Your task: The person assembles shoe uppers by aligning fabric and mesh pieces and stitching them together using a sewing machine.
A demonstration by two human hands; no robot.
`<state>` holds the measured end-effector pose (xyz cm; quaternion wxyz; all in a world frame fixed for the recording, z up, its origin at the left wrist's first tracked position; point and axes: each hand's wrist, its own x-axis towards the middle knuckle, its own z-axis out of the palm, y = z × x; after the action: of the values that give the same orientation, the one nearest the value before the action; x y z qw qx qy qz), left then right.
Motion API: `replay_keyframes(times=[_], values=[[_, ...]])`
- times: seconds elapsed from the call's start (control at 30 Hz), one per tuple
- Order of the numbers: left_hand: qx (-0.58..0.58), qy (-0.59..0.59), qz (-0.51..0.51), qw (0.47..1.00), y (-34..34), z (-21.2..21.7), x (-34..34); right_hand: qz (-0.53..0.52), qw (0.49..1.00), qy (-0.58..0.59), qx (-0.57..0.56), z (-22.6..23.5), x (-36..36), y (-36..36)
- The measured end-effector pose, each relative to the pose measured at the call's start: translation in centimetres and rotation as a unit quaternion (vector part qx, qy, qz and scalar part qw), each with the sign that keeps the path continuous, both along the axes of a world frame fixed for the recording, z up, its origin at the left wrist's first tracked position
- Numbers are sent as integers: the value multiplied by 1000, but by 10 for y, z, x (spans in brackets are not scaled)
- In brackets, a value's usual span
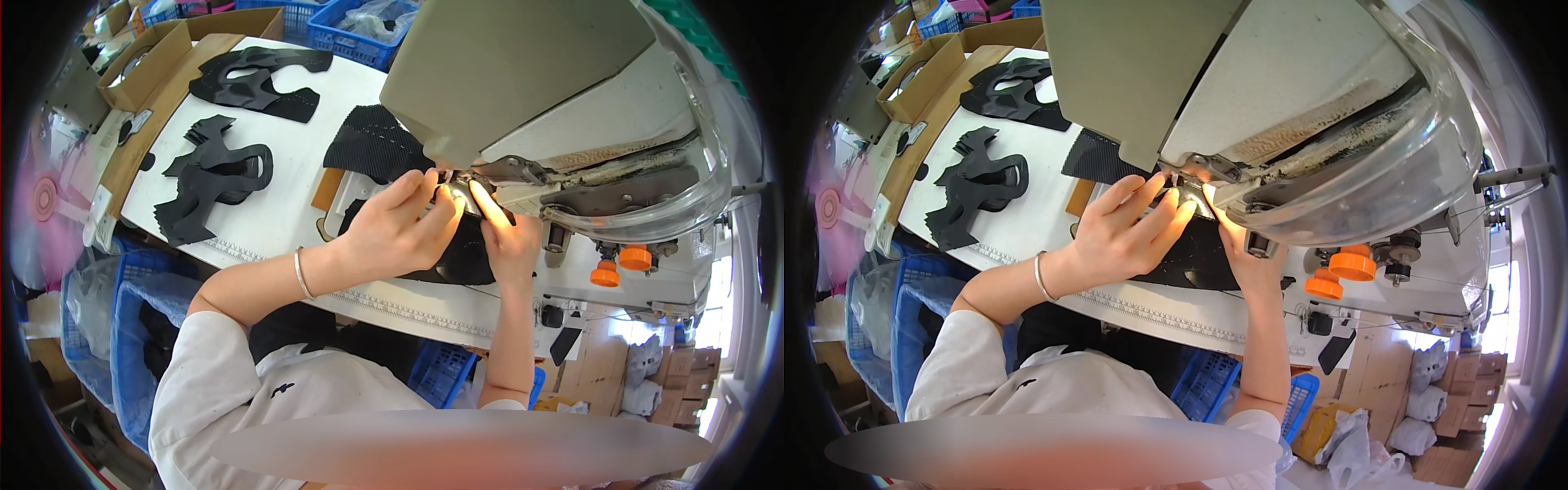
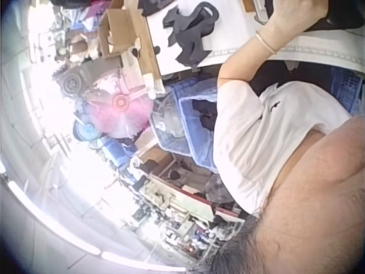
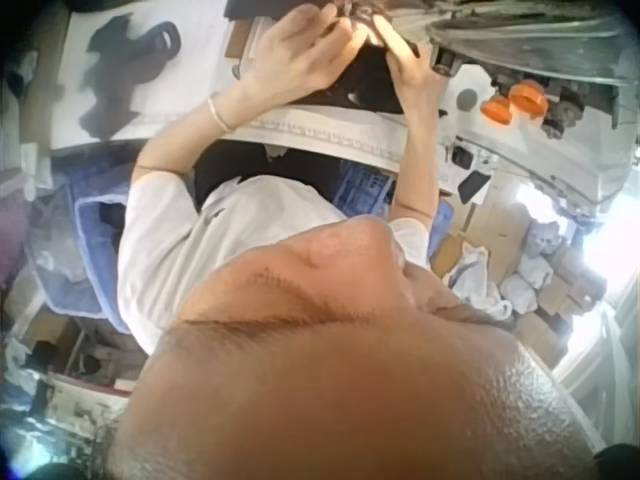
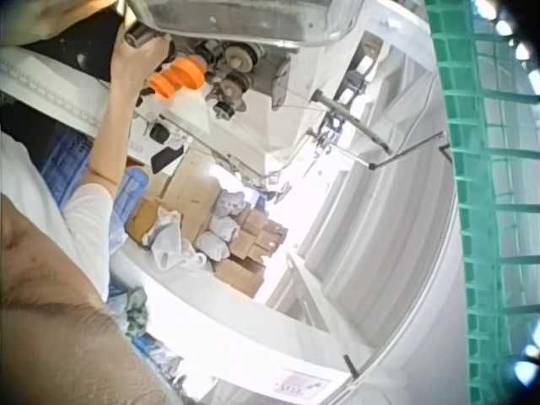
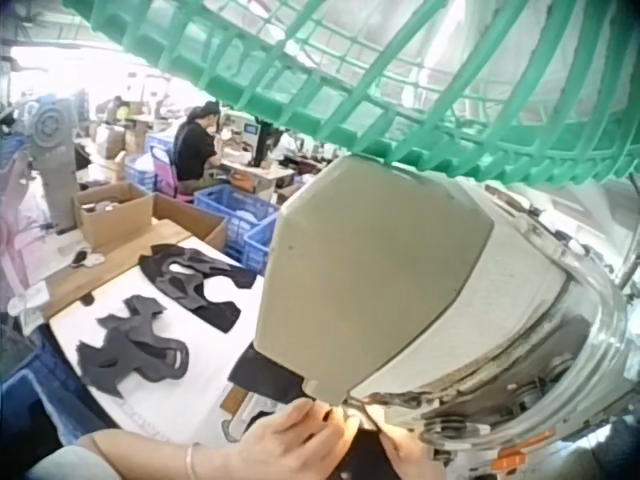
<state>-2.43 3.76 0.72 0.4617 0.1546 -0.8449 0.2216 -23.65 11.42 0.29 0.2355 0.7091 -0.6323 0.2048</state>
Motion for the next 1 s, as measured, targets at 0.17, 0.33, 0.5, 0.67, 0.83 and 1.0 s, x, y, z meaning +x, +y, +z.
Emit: replay_keyframes(times=[0.17,0.33,0.5,0.67,0.83,1.0], values=[[19,-18,-29,999,-6,2,10,19,1000,-2,-6,15,26,9],[27,17,-86,996,-22,4,17,-12,993,117,-15,24,55,19],[88,28,-199,976,-47,8,25,-42,989,141,-15,24,72,17],[145,14,-222,964,-56,7,27,-102,985,137,13,23,64,12],[173,32,-217,960,-58,5,24,-73,992,98,-22,20,45,-1],[271,70,-232,931,-59,6,24,-34,998,55,-7,24,35,-7]])
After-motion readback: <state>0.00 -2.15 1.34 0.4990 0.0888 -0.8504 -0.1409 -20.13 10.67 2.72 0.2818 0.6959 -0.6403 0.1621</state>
